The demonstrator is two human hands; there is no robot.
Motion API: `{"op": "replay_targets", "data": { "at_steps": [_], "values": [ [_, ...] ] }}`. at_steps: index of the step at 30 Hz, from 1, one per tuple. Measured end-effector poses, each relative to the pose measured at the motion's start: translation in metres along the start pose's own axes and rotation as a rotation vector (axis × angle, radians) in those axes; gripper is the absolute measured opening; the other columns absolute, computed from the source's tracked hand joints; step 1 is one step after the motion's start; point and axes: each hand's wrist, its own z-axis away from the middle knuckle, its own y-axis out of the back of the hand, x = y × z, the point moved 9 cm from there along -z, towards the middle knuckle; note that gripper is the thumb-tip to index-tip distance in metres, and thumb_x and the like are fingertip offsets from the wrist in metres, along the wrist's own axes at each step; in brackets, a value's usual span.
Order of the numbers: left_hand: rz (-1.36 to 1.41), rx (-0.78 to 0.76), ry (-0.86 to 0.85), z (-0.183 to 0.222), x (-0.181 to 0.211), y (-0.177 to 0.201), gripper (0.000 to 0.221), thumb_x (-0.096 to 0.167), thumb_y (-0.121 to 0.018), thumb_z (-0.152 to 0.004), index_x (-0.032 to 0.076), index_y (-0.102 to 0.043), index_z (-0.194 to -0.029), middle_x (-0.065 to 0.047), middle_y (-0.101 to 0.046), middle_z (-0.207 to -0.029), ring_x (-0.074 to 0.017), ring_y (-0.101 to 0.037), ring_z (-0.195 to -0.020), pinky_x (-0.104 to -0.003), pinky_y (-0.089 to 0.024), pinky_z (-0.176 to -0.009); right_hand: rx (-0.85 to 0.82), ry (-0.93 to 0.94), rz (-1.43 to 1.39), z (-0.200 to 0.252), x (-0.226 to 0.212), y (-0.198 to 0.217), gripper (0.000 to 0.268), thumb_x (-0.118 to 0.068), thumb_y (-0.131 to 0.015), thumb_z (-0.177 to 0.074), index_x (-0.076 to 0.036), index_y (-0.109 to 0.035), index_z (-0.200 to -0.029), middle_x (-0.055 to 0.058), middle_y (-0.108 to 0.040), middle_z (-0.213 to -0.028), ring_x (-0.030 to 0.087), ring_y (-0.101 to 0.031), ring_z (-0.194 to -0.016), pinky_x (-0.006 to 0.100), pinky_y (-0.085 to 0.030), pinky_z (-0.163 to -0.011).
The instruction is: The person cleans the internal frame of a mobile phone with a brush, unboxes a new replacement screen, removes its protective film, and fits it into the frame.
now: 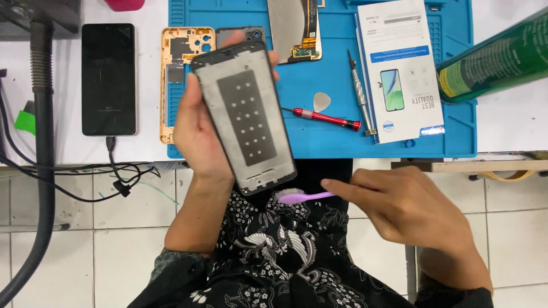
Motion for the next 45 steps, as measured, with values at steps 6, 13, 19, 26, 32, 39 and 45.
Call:
{"op": "replay_targets", "data": {
  "at_steps": [6,13,19,26,32,39,45],
  "values": [
    [0.016,0.018,-0.072,0.011,0.01,0.009,0.067,0.04,-0.049,-0.106,0.002,-0.039,-0.16,-0.035,-0.058,-0.141,-0.0376,-0.064,-0.119,-0.045,-0.053,-0.105,0.385,-0.331,0.112,-0.017,0.034,0.071,0.046,0.02,-0.054,-0.108,0.006,-0.058,-0.151,0.021,-0.062,-0.107,0.031,-0.062,-0.092,0.038,-0.047,-0.074],
    [-0.064,0.033,-0.078,0.028,0.006,0.012,0.072,0.041,-0.053,-0.102,-0.001,-0.037,-0.159,-0.033,-0.058,-0.139,-0.0334,-0.062,-0.122,-0.04,-0.048,-0.109,0.291,-0.383,0.334,-0.092,0.096,0.063,0.063,0.012,-0.061,-0.1,-0.001,-0.043,-0.159,0.025,-0.066,-0.097,0.043,-0.059,-0.075,0.054,-0.044,-0.057],
    [-0.071,-0.048,-0.001,0.039,-0.003,0.002,0.079,0.042,-0.055,-0.103,0.003,-0.025,-0.165,-0.029,-0.056,-0.145,-0.0256,-0.064,-0.12,-0.034,-0.054,-0.097,0.278,-0.378,0.504,-0.155,0.167,0.04,0.036,0.008,-0.066,-0.095,0.007,-0.072,-0.131,0.029,-0.069,-0.101,0.045,-0.065,-0.076,0.047,-0.054,-0.052],
    [-0.255,-0.045,-0.078,0.048,0.011,0.008,0.086,0.044,-0.062,-0.099,0.007,-0.022,-0.166,-0.028,-0.053,-0.149,-0.0242,-0.063,-0.116,-0.036,-0.053,-0.099,0.431,-0.261,0.84,-0.152,0.117,0.053,0.041,-0.026,-0.089,-0.104,-0.007,-0.067,-0.133,0.019,-0.053,-0.13,0.035,-0.051,-0.111,0.046,-0.043,-0.074],
    [-0.277,0.009,-0.174,0.054,0.029,0.017,0.096,0.046,-0.071,-0.095,0.008,-0.019,-0.167,-0.029,-0.054,-0.148,-0.0274,-0.061,-0.127,-0.037,-0.054,-0.103,1.265,0.484,1.004,-0.048,0.039,0.069,0.031,-0.036,-0.06,-0.107,-0.011,-0.079,-0.106,0.019,-0.062,-0.123,0.037,-0.061,-0.113,0.056,-0.045,-0.1],
    [-0.404,0.047,-0.258,0.052,0.034,0.015,0.104,0.049,-0.079,-0.09,0.008,-0.022,-0.166,-0.026,-0.056,-0.145,-0.0261,-0.061,-0.129,-0.043,-0.061,-0.102,1.615,0.546,0.959,0.02,0.009,0.057,0.037,-0.031,-0.049,-0.095,-0.005,-0.071,-0.108,0.023,-0.065,-0.124,0.034,-0.062,-0.116,0.048,-0.045,-0.101],
    [-0.429,0.066,-0.262,0.047,0.028,0.019,0.108,0.045,-0.086,-0.085,0.008,-0.024,-0.166,-0.023,-0.059,-0.142,-0.0247,-0.061,-0.129,-0.041,-0.056,-0.111,1.565,0.09,0.28,-0.039,-0.016,0.032,0.018,-0.015,-0.042,-0.106,-0.005,-0.057,-0.104,0.012,-0.055,-0.11,0.025,-0.055,-0.104,0.036,-0.049,-0.091]
  ]
}}
